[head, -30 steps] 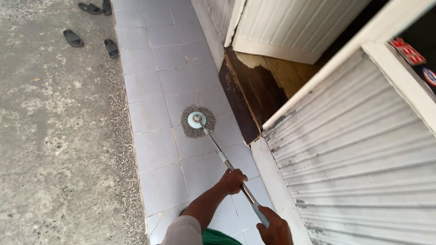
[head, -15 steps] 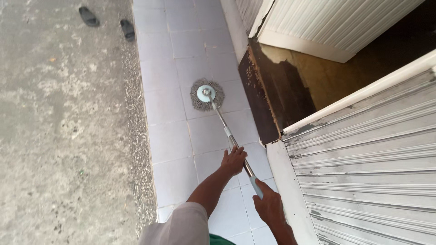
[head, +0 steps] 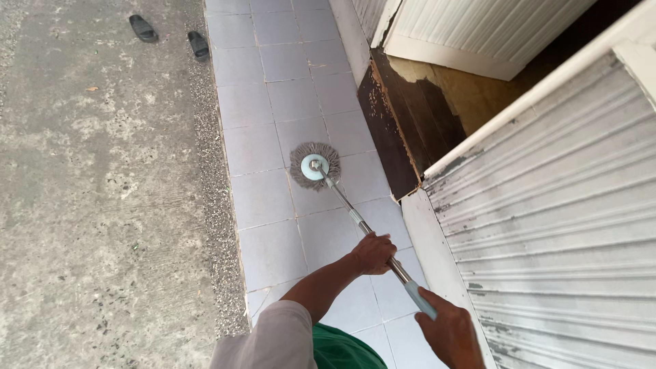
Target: The person mops a tiled floor and an adjacent wooden floor area using a microfiber mop, moving the mop head back and forth across the surfaces.
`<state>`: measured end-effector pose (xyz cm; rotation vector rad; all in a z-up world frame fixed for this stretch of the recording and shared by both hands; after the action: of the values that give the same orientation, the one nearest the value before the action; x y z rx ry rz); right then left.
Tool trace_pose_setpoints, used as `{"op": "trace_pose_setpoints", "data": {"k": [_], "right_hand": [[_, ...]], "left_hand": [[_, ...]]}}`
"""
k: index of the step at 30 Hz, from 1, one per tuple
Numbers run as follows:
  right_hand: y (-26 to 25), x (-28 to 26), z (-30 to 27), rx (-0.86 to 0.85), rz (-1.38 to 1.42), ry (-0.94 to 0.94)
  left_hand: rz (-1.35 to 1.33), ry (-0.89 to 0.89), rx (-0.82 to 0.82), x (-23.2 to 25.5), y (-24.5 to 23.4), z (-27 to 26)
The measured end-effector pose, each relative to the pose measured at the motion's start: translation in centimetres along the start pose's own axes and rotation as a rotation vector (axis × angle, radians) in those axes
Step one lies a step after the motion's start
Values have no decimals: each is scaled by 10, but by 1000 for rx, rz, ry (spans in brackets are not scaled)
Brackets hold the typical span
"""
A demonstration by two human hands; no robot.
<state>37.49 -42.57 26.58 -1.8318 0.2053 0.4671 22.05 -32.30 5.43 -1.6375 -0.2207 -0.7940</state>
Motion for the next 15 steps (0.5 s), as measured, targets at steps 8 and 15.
{"op": "trace_pose_setpoints", "data": {"k": [8, 15], "right_hand": [[-26, 49, -108, 78, -88, 7], [-10, 88, -150, 60, -64, -12]], "left_hand": [[-268, 274, 32, 100, 8, -67], [-289, 278, -126, 128, 38, -96]]}}
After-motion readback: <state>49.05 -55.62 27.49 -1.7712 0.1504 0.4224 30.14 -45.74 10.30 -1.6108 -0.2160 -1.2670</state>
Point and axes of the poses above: each hand's wrist, its own z-axis towards the middle knuckle, its own y-axis out of the palm, x = y × z, the point moved 3 cm from there along z, towards the middle knuckle, and after that the axes turned 7 degrees about -y, right-handed, at the moved point
